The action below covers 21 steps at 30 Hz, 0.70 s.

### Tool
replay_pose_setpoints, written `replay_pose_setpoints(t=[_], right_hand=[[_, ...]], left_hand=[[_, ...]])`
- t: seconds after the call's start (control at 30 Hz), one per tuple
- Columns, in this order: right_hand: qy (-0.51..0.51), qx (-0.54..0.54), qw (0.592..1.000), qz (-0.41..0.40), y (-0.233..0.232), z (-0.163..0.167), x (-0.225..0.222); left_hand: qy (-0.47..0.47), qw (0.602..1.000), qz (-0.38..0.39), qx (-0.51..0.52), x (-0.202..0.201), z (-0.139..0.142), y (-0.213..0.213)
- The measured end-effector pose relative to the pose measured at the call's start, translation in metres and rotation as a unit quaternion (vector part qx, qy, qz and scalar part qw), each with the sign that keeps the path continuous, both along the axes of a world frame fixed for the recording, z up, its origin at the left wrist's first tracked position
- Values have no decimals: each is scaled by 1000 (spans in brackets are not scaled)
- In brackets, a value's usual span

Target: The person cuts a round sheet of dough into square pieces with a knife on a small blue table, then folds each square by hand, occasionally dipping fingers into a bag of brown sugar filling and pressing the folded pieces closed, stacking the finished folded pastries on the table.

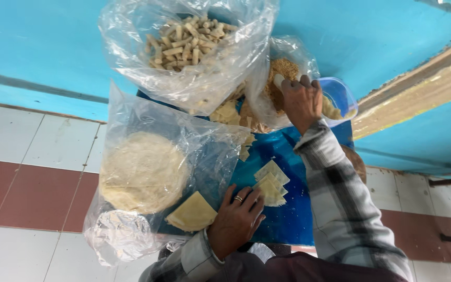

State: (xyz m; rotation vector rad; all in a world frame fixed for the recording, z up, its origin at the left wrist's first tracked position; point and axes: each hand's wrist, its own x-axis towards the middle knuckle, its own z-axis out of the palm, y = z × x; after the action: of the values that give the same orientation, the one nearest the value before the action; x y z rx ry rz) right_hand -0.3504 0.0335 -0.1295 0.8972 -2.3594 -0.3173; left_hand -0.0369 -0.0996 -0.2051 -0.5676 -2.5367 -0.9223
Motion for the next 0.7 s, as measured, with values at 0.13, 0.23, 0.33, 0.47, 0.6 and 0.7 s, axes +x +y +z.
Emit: replay_pose_setpoints(t=[0.13,0.23,0.33,0.47,0.6,0.7], right_hand=[[-5,-6,1000,11,1,4,2],[-41,3,999,-19,0,1,-3],[-16,1,999,-47,-7,-2,-9],[5,-30,997,-70,-13,2,-10],[5,-38,999,-36,-5,11,-1],[29,-32,999,0,5,11,5]], left_hand=[[-2,1000,3,-3,0,1,1],[-5,1000,-5,-7,-2,1,2],[-7,1000,-3,-5,-2,1,2],[-4,1000,-10,-10,-1,1,2],[3,1000,-13,-5,-1,1,1],[2,1000,-13,-2,-1,1,1]])
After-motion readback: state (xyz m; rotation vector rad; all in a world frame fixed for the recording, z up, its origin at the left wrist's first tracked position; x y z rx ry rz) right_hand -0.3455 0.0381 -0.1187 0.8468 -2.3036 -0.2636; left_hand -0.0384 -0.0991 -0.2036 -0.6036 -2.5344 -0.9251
